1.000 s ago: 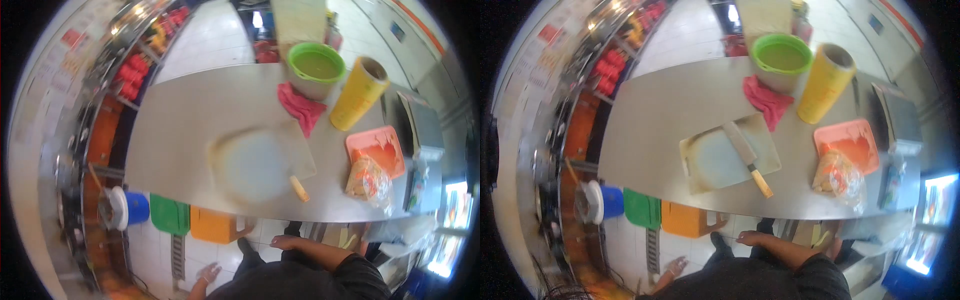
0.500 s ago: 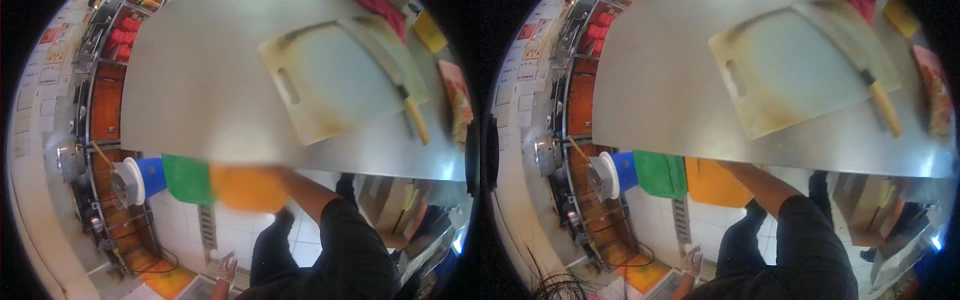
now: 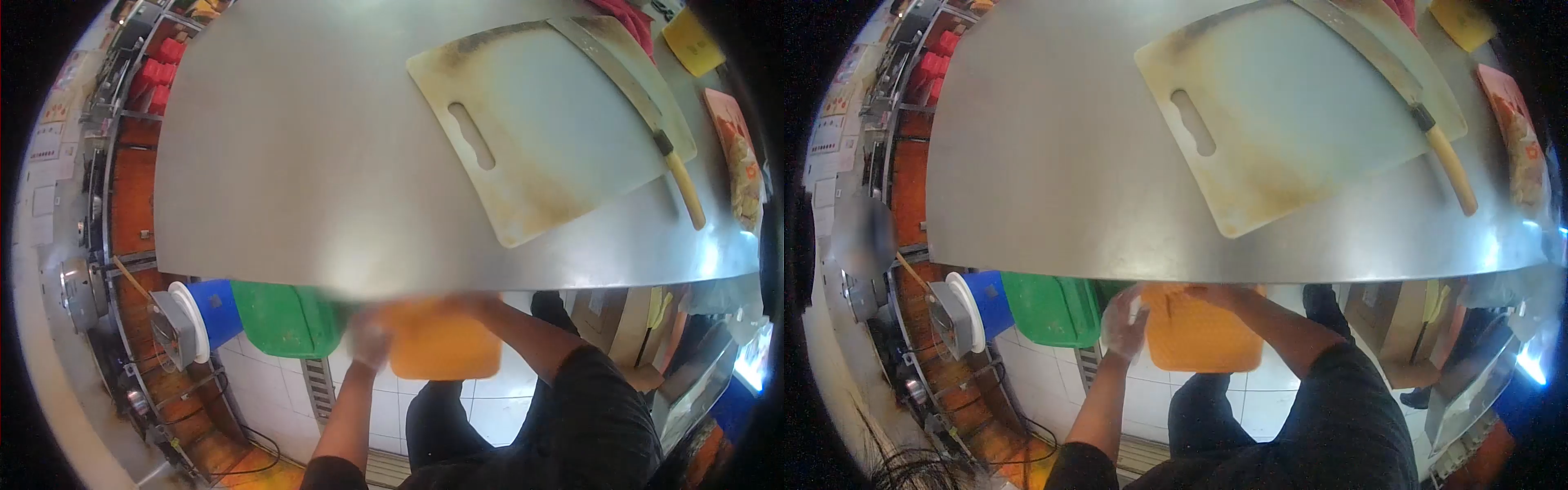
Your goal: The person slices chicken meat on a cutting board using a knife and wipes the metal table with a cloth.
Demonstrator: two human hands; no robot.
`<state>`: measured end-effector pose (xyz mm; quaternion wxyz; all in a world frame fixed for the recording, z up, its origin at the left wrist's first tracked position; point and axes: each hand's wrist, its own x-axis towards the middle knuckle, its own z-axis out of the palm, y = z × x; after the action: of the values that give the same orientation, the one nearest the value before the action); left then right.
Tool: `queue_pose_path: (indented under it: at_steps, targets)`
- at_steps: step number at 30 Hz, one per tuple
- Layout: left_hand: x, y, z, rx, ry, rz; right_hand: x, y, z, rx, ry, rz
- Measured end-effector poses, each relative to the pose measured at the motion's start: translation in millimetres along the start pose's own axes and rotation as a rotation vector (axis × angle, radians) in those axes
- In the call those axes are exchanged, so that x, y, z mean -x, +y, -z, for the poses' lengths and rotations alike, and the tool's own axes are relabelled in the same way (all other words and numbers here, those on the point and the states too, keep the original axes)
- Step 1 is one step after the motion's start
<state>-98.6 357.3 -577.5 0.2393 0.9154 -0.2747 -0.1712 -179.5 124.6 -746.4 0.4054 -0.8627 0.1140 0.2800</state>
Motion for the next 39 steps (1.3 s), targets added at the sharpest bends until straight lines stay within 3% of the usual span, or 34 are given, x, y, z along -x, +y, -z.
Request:
queue_pose_path:
  at_steps: [1,3,4,6,11,24,33,39]
  targets:
    - [-16,2,-19,0.004,0.004,0.003,7,19,5,0.001,-0.007,-0.022]
    - [-43,-3,-67,-0.268,-0.212,-0.15,24,54,15,-0.007,-0.011,-0.086]
    - [-61,-4,-88,-0.306,-0.378,-0.105,30,72,24,-0.01,-0.012,-0.122]
    - [-71,8,-123,-0.328,-0.513,-0.097,46,111,38,-0.02,-0.01,-0.196]
    - [-94,53,-154,-0.314,-0.614,-0.076,74,174,97,-0.098,0.025,-0.307]
    - [-235,239,-50,-0.343,-0.491,-0.088,87,255,296,-0.308,0.247,-0.309]
    - [-319,235,-37,-0.259,-0.382,-0.24,47,256,327,-0.272,0.391,-0.382]
    - [-344,216,-32,-0.151,-0.316,-0.288,46,214,337,-0.181,0.404,-0.368]
